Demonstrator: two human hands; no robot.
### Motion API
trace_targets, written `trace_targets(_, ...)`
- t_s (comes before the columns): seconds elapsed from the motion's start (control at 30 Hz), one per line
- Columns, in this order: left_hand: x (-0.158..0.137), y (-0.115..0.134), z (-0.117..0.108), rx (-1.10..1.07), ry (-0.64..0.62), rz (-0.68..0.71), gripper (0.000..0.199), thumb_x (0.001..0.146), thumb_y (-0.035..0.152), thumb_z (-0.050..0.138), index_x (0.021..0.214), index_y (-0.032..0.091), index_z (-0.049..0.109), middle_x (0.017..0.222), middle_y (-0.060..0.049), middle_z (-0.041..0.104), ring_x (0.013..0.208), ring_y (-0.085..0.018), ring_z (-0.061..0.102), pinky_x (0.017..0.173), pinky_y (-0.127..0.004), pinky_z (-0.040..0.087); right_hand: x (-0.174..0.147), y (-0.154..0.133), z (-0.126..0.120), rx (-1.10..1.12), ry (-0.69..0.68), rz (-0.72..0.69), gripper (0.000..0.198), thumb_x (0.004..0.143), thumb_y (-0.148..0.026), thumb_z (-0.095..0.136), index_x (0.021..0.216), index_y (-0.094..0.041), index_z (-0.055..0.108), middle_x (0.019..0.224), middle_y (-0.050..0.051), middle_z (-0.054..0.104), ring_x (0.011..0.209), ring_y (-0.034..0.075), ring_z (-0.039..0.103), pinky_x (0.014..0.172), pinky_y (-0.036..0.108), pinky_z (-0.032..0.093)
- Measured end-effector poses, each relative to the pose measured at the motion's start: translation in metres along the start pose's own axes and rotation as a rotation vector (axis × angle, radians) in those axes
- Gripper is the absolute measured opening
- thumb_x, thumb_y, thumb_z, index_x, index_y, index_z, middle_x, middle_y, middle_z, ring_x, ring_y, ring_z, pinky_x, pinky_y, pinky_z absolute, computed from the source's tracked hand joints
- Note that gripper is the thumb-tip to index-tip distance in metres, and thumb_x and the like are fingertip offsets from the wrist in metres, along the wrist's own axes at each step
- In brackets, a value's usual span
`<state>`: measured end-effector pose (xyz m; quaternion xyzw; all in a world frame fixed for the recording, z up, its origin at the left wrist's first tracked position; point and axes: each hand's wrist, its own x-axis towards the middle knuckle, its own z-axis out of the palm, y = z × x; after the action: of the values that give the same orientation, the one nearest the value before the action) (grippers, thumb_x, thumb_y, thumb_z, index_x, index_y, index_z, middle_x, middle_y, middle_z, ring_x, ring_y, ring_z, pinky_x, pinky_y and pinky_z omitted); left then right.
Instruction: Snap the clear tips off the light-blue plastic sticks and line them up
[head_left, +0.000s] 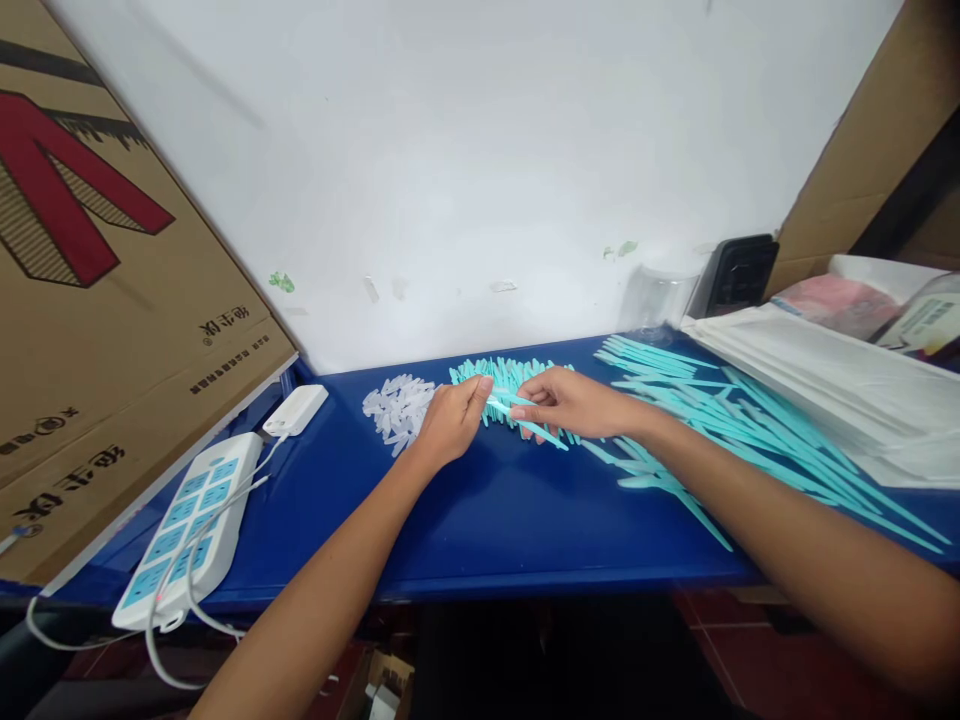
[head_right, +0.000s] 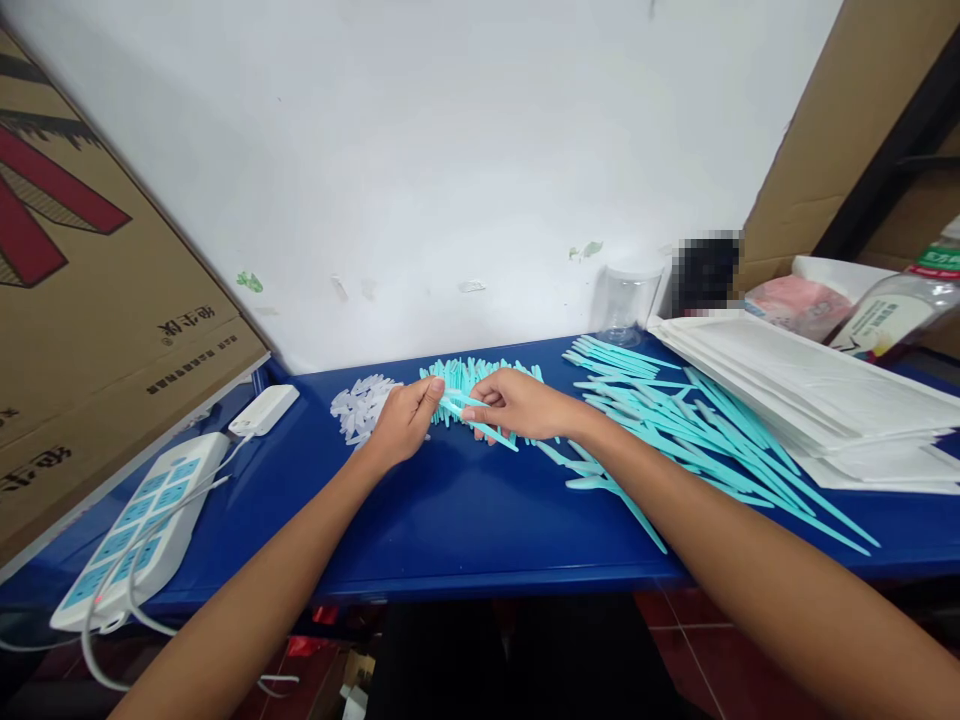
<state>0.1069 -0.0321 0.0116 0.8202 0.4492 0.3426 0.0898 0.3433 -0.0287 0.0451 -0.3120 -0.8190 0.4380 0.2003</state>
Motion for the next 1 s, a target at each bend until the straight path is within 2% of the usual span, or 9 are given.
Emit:
trace_targets(0.27,0.004,0.004,-0.001,-0.04,0.009,0.043,0.047,0.109,0.046,0.034,0.07,0.02,0.037,0.059,0.004,0.037,0.055,-0.012,0.035,0.059,-0.031,0.025,-0.004,-0.008,-0.011,-0.022,-0.009,-0.005,0.044,0.091,-0.058,0.063,0.074,-0.017,0.069,0.066,0.002,0.07,0.053,0.012,0.054,0.053,0.026,0.039)
trace_targets(0.37,0.006,-0.004,-0.014,-0.051,0.118,0.001,0.048,0.109,0.047,0.034,0.069,0.021,0.038,0.059,0.004,0.037,0.055,-0.012,0.037,0.059,-0.03,0.026,-0.007,-0.008,-0.018,-0.055,0.001,-0.005,0.044,0.089,-0.058,0.066,0.071,-0.018,0.068,0.067,0.003,0.071,0.054,0.012,0.054,0.053,0.026,0.04)
trace_targets(0.43,0.008,-0.016,-0.027,-0.028,0.252,-0.077,0.05,0.108,0.049,0.034,0.067,0.021,0.038,0.059,0.003,0.038,0.055,-0.013,0.039,0.058,-0.03,0.027,-0.009,-0.005,-0.025,-0.066,0.041,0.038,0.042,0.088,-0.057,0.068,0.073,-0.018,0.07,0.072,0.005,0.074,0.059,0.015,0.061,0.057,0.027,0.045)
trace_targets(0.5,0.01,-0.03,-0.039,0.053,0.334,-0.135,0.05,0.109,0.049,0.033,0.067,0.021,0.041,0.058,0.002,0.042,0.057,-0.014,0.043,0.06,-0.03,0.029,-0.009,0.0,-0.031,-0.068,0.114,0.133,0.039,0.088,-0.055,0.069,0.076,-0.018,0.07,0.078,0.008,0.077,0.066,0.018,0.067,0.06,0.029,0.05)
trace_targets(0.57,0.011,-0.039,-0.044,0.158,0.357,-0.17,0.051,0.109,0.048,0.033,0.067,0.021,0.043,0.058,0.001,0.045,0.058,-0.015,0.046,0.061,-0.03,0.029,-0.008,0.005,-0.034,-0.103,0.194,0.248,0.036,0.09,-0.05,0.069,0.075,-0.017,0.067,0.082,0.011,0.078,0.066,0.019,0.069,0.059,0.029,0.052)
trace_targets(0.67,0.011,-0.041,-0.039,0.29,0.296,-0.199,0.05,0.109,0.046,0.031,0.069,0.022,0.046,0.058,-0.001,0.049,0.058,-0.017,0.049,0.062,-0.032,0.027,-0.003,0.015,-0.033,-0.225,0.273,0.405,0.032,0.093,-0.042,0.065,0.074,-0.017,0.063,0.079,0.012,0.079,0.056,0.018,0.067,0.053,0.029,0.05)
trace_targets(0.73,0.01,-0.038,-0.031,0.341,0.235,-0.204,0.049,0.109,0.046,0.03,0.07,0.022,0.048,0.058,-0.001,0.05,0.058,-0.018,0.049,0.062,-0.032,0.025,0.0,0.022,-0.031,-0.297,0.286,0.46,0.029,0.096,-0.038,0.06,0.079,-0.015,0.066,0.073,0.011,0.078,0.052,0.018,0.066,0.053,0.03,0.049)
trace_targets(0.9,0.008,-0.032,-0.021,0.392,0.154,-0.203,0.049,0.11,0.047,0.028,0.072,0.022,0.05,0.058,-0.002,0.051,0.057,-0.02,0.049,0.061,-0.033,0.024,0.006,0.033,-0.025,-0.46,0.341,0.508,0.033,0.099,-0.036,0.057,0.112,-0.008,0.068,0.057,0.005,0.072,0.064,0.022,0.072,0.063,0.029,0.048)
trace_targets(1.0,0.008,-0.034,-0.021,0.437,0.126,-0.202,0.052,0.11,0.048,0.026,0.074,0.022,0.054,0.06,-0.003,0.055,0.059,-0.021,0.053,0.061,-0.033,0.025,0.006,0.032,-0.023,-0.46,0.341,0.539,0.041,0.099,-0.035,0.058,0.127,-0.007,0.062,0.061,0.004,0.074,0.064,0.021,0.072,0.062,0.028,0.047)
